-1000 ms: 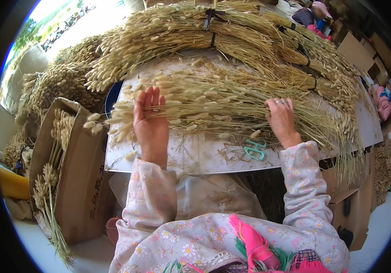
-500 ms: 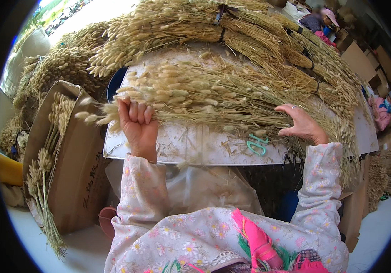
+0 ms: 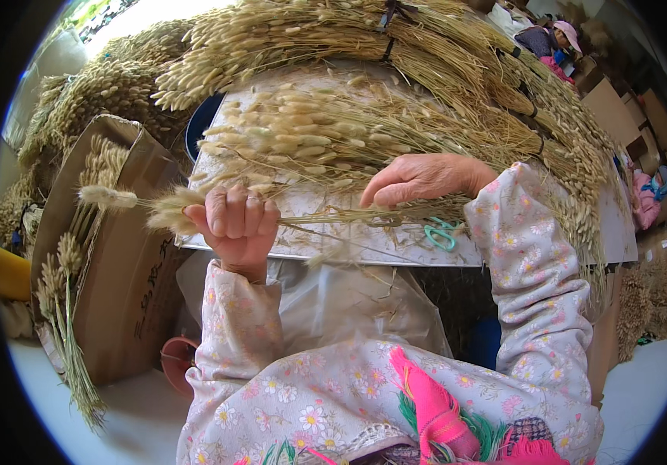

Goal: The person gathers dried grain stalks from a table, trims the ends with scissors, aligns the stalks into a neat bundle, and secures them with a rubber band. The finished bundle is placed into a cardboard box. The process is repeated with additional stalks.

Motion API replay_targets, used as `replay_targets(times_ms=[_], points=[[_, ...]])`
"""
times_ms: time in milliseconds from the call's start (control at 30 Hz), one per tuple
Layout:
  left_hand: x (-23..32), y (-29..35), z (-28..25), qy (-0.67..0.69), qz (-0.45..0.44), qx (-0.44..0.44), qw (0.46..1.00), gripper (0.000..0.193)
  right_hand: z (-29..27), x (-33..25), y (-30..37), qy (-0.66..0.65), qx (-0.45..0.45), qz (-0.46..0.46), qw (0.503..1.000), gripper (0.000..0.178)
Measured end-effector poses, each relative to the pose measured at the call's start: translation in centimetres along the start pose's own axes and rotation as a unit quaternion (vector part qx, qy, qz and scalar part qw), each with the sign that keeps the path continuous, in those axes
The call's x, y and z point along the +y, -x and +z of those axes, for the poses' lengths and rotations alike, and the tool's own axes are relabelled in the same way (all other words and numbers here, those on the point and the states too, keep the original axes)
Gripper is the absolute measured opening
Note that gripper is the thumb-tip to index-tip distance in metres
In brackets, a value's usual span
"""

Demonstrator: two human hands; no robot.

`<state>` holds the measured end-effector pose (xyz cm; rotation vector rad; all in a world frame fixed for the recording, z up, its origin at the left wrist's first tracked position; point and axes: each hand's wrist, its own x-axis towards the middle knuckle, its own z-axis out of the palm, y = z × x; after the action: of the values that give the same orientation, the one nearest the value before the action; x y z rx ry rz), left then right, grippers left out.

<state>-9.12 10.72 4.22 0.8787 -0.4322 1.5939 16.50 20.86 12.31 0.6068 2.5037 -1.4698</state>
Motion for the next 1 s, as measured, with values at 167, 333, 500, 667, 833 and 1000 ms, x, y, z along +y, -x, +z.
replay_targets(times_ms=[167, 333, 500, 667, 833, 1000], points=[[0.0, 0.1, 0.0, 0.034, 0.01, 0.019, 0.999, 0.047, 1.3, -0.5, -0.6, -0.102, 0.081, 0.011, 0.991, 0.029], [-0.1, 0.0, 0.2, 0.006, 0.026, 0.14, 0.99, 0.049, 1.3, -1.2, -0.3, -0.211, 0.154, 0.025, 0.965, 0.022], [0.3, -0.7, 0.5, 0.029, 0.017, 0.108, 0.994, 0.043, 1.2, -1.9, -0.6, -0.235, 0.137, 0.002, 0.962, 0.032], [0.3, -1.2, 1.1, -0.014, 0.009, 0.098, 0.995, 0.044, 1.1, -2.2, -2.3, -0.214, 0.194, 0.011, 0.957, 0.026], [-0.7, -1.8, 1.9, -0.019, 0.029, 0.208, 0.978, 0.043, 2.5, -4.0, -4.9, 0.112, 0.46, -0.119, 0.873, 0.01], [-1.1, -1.6, 1.9, 0.043, 0.021, 0.276, 0.96, 0.025, 5.6, -8.3, -10.0, 0.298, 0.598, -0.249, 0.701, 0.01]])
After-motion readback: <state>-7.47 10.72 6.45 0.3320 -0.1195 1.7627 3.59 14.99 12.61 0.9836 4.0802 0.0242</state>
